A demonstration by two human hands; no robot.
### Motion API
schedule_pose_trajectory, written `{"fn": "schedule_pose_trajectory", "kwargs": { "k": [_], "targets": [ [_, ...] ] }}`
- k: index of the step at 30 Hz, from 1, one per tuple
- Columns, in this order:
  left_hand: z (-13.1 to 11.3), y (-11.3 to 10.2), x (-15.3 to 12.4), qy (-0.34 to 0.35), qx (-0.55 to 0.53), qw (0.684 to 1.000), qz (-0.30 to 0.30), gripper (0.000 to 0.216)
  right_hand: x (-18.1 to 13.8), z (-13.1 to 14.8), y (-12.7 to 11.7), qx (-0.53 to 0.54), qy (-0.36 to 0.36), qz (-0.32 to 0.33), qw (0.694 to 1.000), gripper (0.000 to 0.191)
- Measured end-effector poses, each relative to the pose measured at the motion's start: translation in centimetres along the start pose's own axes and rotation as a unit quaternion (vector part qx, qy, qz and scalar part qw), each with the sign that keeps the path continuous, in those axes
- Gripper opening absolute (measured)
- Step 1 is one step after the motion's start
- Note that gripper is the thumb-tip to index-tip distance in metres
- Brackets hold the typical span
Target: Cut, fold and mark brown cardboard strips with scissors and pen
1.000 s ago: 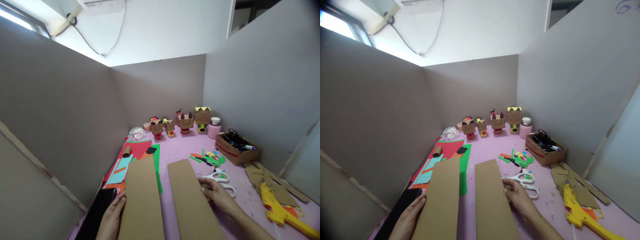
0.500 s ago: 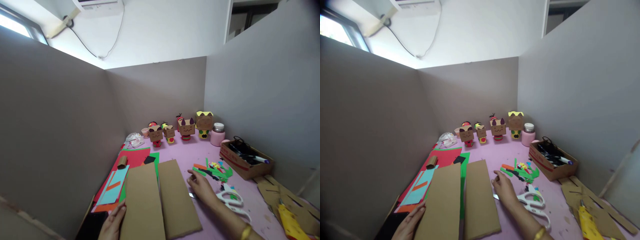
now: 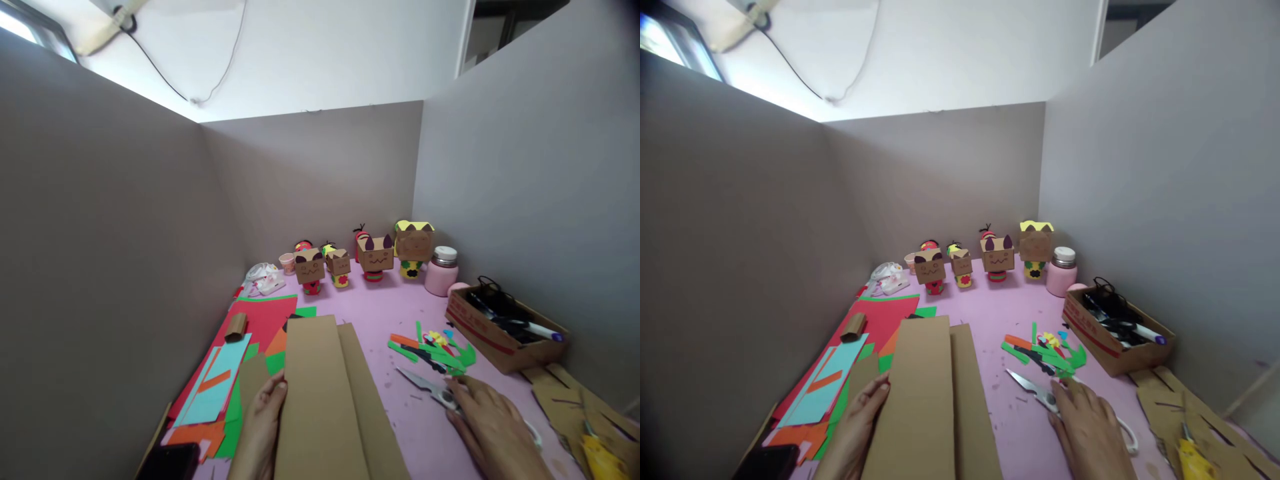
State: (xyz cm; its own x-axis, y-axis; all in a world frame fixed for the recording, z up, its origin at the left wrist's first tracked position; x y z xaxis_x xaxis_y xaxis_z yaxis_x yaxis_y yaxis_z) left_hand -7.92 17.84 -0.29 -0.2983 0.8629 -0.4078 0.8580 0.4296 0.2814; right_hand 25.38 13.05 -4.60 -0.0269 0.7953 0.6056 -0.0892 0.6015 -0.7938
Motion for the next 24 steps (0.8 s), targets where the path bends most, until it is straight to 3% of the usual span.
{"fn": "schedule_pose_trajectory", "kwargs": {
  "k": [3, 7, 10, 13, 15, 16, 17, 19, 22, 24],
  "targets": [
    [0.2, 0.0, 0.4, 0.024, 0.01, 1.0, 0.007, 0.026, 1.3, 2.0, -0.7, 0.098, 0.022, 0.005, 0.995, 0.037],
    [1.3, 0.6, 0.6, 0.021, 0.038, 0.999, 0.023, 0.024, 2.1, 6.9, -0.4, 0.274, 0.046, 0.065, 0.959, 0.035],
    [2.3, 1.3, 0.8, 0.026, 0.073, 0.995, 0.058, 0.03, 1.5, 9.2, 0.5, 0.303, 0.043, 0.051, 0.951, 0.038],
    [2.3, 0.9, 1.0, 0.118, 0.196, 0.973, 0.008, 0.045, 0.7, 9.5, 1.1, 0.292, 0.012, 0.034, 0.956, 0.039],
    [1.5, 0.5, 0.7, 0.238, 0.312, 0.919, -0.039, 0.053, 0.5, 9.0, 1.2, 0.27, 0.004, 0.036, 0.962, 0.041],
    [1.1, 0.7, 0.3, 0.293, 0.367, 0.882, -0.035, 0.056, 0.6, 8.8, 1.1, 0.256, 0.0, 0.041, 0.966, 0.042],
    [0.8, 1.1, 0.0, 0.335, 0.418, 0.844, -0.006, 0.059, 0.6, 8.6, 1.0, 0.241, -0.008, 0.052, 0.969, 0.043],
    [0.8, 2.2, -0.8, 0.377, 0.513, 0.764, 0.106, 0.068, 0.8, 8.6, 0.9, 0.207, -0.044, 0.085, 0.974, 0.042],
    [1.0, 3.7, -1.6, 0.369, 0.623, 0.64, 0.256, 0.086, 0.7, 9.0, 1.1, 0.157, -0.109, 0.13, 0.973, 0.042],
    [1.0, 4.2, -1.7, 0.357, 0.658, 0.593, 0.296, 0.087, 0.4, 9.2, 1.6, 0.135, -0.142, 0.143, 0.97, 0.042]
  ]
}}
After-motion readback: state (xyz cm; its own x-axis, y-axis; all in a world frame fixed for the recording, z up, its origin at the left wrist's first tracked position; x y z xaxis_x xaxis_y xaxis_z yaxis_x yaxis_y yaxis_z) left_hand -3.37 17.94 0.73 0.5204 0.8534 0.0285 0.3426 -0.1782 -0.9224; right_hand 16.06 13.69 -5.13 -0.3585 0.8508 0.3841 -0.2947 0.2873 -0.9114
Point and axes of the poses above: each hand's wrist, its own x-axis towards the middle knuckle, its own y-axis out of the palm, z = x × y, the point moved 4 cm from there along x, towards the middle knuckle, and after that the axes turned 9 degrees about -z, right-handed, at the moved point
